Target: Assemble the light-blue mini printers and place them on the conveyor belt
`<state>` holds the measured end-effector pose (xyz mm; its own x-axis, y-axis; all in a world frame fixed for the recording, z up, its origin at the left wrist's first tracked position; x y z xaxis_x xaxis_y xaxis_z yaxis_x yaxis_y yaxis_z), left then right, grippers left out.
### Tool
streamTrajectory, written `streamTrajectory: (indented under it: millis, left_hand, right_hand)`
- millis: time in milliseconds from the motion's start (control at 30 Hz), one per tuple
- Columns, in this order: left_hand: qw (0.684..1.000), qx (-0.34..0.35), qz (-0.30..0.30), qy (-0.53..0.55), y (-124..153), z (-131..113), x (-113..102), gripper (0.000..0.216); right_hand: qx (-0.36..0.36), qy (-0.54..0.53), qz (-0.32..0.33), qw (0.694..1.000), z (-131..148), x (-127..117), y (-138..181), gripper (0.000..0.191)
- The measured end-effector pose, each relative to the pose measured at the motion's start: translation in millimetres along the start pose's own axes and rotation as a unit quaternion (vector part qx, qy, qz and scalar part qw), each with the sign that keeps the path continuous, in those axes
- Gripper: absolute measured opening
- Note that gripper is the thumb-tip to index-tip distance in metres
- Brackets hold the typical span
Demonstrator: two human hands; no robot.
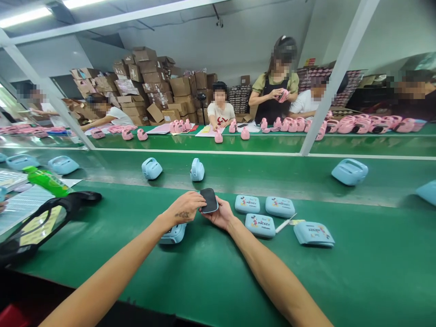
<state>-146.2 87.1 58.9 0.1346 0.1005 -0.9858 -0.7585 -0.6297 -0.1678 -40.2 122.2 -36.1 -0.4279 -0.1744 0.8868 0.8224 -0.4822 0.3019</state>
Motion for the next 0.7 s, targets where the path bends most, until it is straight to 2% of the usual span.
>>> streamTrajectory:
  millis: [100,200,367,567,700]
  left_hand:
    - [1.000,-0.001,0.004,-0.016,0.4,-5.6,-3.6,0.047]
    - [1.000,0.002,0.017,-0.026,-0.4,-12.9,-3.7,0.057]
    - [0.996,-0.008,0.075,-0.041,0.9,-20.9,13.5,0.067]
    - [0.996,-0.032,0.064,-0.043,0.5,-15.3,35.8,0.074]
    - [0.996,-0.047,0.071,-0.024,1.7,-12.2,36.3,0.078]
  right_hand:
    - [-0.004,-0.001,-0.009,1.000,-0.9,-2.1,-1.1,0.047]
    - [-0.012,-0.006,-0.018,1.000,-1.3,-3.1,-0.9,0.045]
    - [-0.032,-0.026,-0.029,0.999,0.5,-3.3,0.0,0.041]
    - [-0.043,-0.042,-0.028,0.998,0.4,-2.9,0.4,0.039]
    - [-0.045,-0.042,-0.022,0.998,0.0,-2.8,-0.3,0.038]
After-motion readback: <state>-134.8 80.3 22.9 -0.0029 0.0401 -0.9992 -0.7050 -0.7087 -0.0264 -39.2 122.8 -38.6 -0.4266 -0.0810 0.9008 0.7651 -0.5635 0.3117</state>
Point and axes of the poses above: each hand's wrist, its own y-axis away from the middle knuckle, its own x-axis out of the palm, z = x × y, the point moved 5 cm from there along -y, towards the middle knuckle, and after that the axes turned 11 degrees about x, right-handed, at the moved point
